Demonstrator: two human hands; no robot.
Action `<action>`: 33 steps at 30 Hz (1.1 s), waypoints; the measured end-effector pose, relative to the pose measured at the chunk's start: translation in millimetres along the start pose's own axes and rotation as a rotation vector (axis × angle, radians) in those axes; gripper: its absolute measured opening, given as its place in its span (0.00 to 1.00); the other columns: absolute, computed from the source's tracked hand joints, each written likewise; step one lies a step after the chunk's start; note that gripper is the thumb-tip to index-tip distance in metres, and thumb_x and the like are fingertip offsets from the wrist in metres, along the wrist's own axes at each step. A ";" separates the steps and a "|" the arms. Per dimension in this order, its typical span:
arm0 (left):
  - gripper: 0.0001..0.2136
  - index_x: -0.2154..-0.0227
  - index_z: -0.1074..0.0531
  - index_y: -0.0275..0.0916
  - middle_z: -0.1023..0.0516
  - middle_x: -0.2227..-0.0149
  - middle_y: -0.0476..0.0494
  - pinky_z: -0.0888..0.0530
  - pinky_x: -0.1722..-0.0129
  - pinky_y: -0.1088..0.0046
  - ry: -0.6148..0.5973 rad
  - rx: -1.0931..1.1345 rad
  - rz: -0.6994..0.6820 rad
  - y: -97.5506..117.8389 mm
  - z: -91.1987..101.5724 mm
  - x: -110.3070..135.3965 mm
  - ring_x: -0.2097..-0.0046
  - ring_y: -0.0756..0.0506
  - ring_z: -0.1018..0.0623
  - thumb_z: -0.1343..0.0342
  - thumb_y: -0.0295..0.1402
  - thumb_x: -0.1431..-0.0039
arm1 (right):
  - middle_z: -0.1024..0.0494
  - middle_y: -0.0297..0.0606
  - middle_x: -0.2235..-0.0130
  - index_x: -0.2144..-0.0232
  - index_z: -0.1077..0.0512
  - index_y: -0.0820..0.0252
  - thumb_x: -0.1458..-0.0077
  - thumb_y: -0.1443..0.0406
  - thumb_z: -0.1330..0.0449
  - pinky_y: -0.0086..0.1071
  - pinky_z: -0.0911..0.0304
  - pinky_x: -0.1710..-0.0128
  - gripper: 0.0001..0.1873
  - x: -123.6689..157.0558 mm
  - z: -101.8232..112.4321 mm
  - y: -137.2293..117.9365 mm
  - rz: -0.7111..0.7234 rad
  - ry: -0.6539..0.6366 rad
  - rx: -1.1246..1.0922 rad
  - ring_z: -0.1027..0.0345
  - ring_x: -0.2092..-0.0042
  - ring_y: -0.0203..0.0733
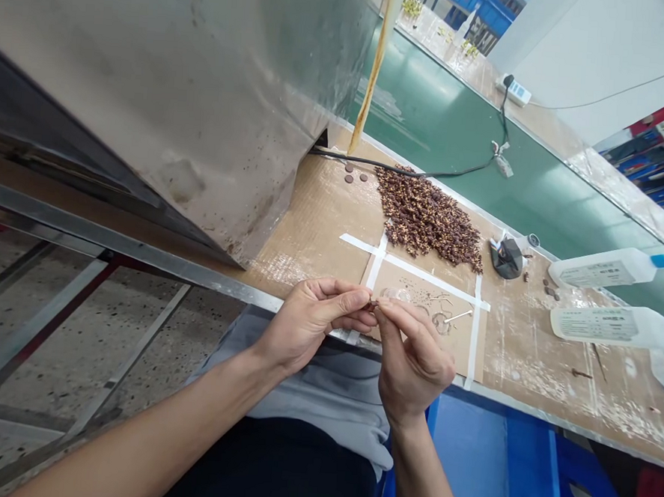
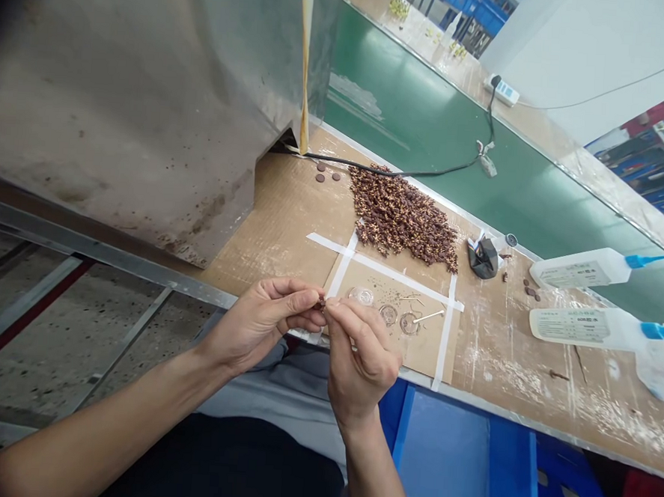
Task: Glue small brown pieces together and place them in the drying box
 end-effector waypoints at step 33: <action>0.17 0.52 0.08 0.40 0.06 0.58 0.34 0.09 0.59 0.67 0.023 -0.377 0.070 2.4 9.6 0.6 0.62 0.38 0.07 0.26 0.49 0.30 | 0.08 0.42 0.53 0.53 0.10 0.55 0.23 0.54 0.33 0.42 0.21 0.47 0.15 32.7 257.3 131.9 -0.186 0.131 0.805 0.11 0.51 0.53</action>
Point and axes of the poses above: each hand's wrist, its own x-axis away from the middle knuckle, its own z-axis out of the back of the hand, y = z × x, the point moved 7 cm from there along -x, towards the middle knuckle
